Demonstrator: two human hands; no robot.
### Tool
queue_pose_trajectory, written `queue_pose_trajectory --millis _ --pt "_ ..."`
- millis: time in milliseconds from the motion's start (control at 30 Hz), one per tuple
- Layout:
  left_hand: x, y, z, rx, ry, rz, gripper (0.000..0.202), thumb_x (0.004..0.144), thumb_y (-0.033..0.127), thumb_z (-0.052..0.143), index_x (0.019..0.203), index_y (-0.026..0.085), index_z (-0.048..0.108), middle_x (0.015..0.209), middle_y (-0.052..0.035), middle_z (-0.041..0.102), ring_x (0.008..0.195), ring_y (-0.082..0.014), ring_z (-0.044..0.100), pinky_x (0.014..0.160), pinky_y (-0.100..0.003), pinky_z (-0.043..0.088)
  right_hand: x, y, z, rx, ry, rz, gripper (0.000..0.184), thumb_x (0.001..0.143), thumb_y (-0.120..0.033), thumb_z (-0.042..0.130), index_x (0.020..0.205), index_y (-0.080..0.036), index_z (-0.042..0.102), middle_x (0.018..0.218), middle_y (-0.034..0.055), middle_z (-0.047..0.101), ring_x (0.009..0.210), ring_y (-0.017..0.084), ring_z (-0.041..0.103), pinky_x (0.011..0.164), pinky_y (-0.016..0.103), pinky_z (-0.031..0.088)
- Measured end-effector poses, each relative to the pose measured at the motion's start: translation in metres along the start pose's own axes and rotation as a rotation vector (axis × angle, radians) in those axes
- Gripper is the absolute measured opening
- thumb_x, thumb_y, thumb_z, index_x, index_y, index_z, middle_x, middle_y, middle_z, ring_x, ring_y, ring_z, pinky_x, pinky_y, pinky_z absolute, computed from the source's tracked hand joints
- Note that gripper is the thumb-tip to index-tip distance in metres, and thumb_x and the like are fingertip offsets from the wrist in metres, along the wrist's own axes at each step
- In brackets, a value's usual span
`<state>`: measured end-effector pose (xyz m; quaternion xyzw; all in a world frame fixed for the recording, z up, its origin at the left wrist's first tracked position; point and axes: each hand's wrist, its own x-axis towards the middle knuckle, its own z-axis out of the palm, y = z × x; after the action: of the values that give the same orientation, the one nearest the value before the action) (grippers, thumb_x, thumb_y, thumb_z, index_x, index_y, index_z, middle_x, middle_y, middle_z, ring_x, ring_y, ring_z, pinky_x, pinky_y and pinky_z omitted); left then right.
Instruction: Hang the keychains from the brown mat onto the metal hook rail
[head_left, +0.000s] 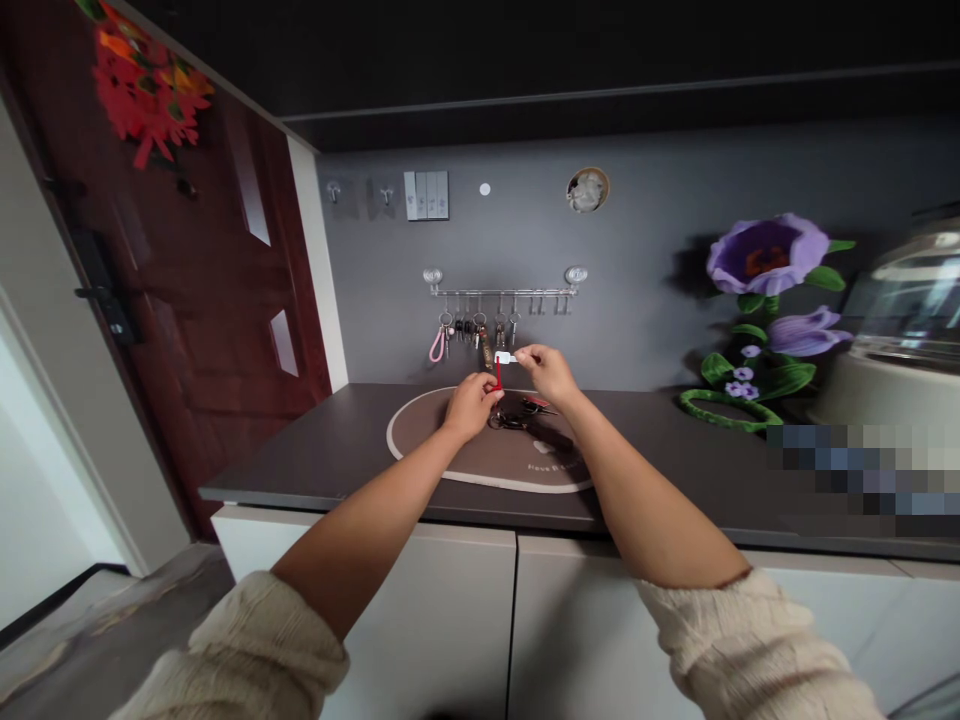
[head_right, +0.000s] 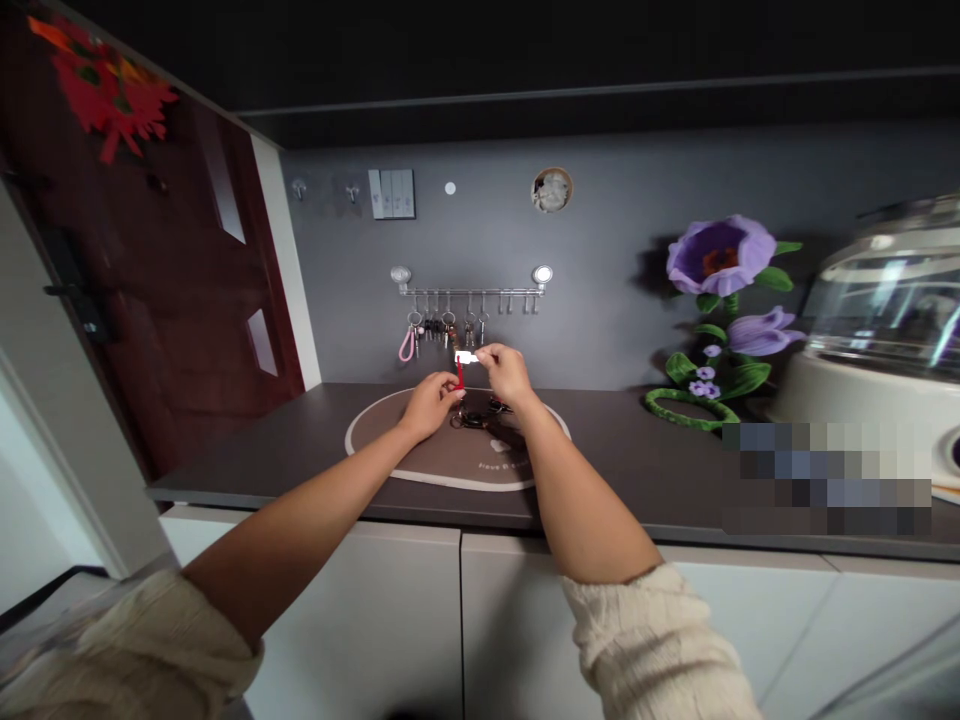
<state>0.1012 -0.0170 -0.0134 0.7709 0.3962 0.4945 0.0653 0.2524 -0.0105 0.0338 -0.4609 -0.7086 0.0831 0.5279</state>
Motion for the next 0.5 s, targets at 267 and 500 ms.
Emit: queue_pose_trajectory --millis 267,500 --pt "0.0005 -0.0016 0.0011 -0.038 0.013 -0.043 0.013 0.071 0.018 0.054 0.084 0.017 0.057 0.083 -0.0021 0.053 0.066 -0.0099 0.049 0.069 -0.024 0.04 -0.0006 -0.002 0.0028 0.229 0.038 0.058 0.035 0.069 -0.045 0.049 0.075 -0.011 0.059 0.072 0.0033 0.059 0.066 0.012 0.048 0.067 0.026 0.036" --pt "0.0036 -0.0018 0.0037 -0.387 -0.033 -0.166 0.006 0.07 0.016 0.052 0.074 0.014 0.056 0.069 -0.0011 0.058 0.064 -0.0109 0.052 0.064 -0.023 0.04 -0.0027 0.0 0.0037 0.293 0.107 0.211 0.031 0.067 -0.042 0.052 0.072 -0.012 0.059 0.065 0.0004 0.056 0.061 0.01 0.045 0.065 0.024 0.035"
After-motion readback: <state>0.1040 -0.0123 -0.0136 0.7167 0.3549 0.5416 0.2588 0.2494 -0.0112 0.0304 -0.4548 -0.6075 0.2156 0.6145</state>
